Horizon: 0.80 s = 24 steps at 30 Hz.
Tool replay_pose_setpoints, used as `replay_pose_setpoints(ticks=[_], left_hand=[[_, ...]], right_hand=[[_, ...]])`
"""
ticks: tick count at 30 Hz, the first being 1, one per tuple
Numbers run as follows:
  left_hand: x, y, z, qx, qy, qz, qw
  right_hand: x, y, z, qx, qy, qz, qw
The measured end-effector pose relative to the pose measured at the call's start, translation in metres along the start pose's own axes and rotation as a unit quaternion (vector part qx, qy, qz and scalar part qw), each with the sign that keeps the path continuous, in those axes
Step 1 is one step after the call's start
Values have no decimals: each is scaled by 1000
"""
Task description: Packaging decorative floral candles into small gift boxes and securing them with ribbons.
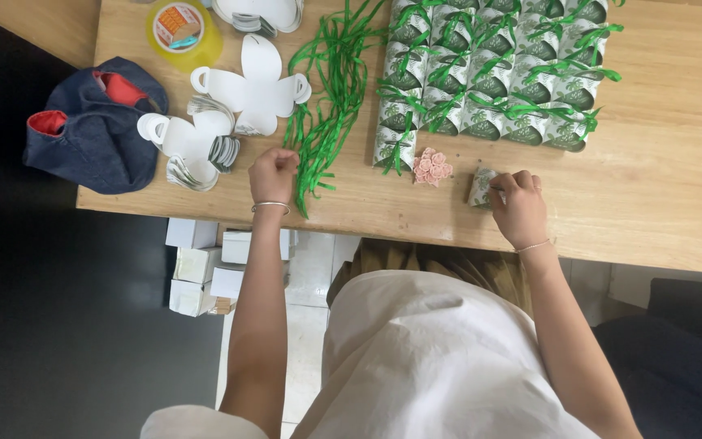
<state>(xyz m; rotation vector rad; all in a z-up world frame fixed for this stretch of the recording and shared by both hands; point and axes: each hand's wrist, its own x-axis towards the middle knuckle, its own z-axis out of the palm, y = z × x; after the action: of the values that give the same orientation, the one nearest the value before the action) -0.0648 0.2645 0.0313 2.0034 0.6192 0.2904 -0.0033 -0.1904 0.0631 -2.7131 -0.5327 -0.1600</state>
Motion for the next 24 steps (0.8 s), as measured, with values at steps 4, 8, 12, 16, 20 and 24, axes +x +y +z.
replay_pose_setpoints(ticks=[4,8,12,16,20,24], left_hand=[[4,-6,7,-16,-3,12,1000],[-6,28,3,-134,-38,13,990],[-20,61,-9,-366,-85,46,926],[-8,57,-3,-479,-98,-6,873],[6,47,7,-550,-62,-41,832],[9,35,29,-457,-41,-21,888]], right_hand=[[-3,5,3,9,-1,0,1000],[-1,-9,-12,0,6,20,1000],[-1,-35,-26,-3,35,43,998],[9,-64,-37,24,54,14,998],[13,-84,-47,70,48,-22,996],[8,-87,-40,102,47,-43,993]])
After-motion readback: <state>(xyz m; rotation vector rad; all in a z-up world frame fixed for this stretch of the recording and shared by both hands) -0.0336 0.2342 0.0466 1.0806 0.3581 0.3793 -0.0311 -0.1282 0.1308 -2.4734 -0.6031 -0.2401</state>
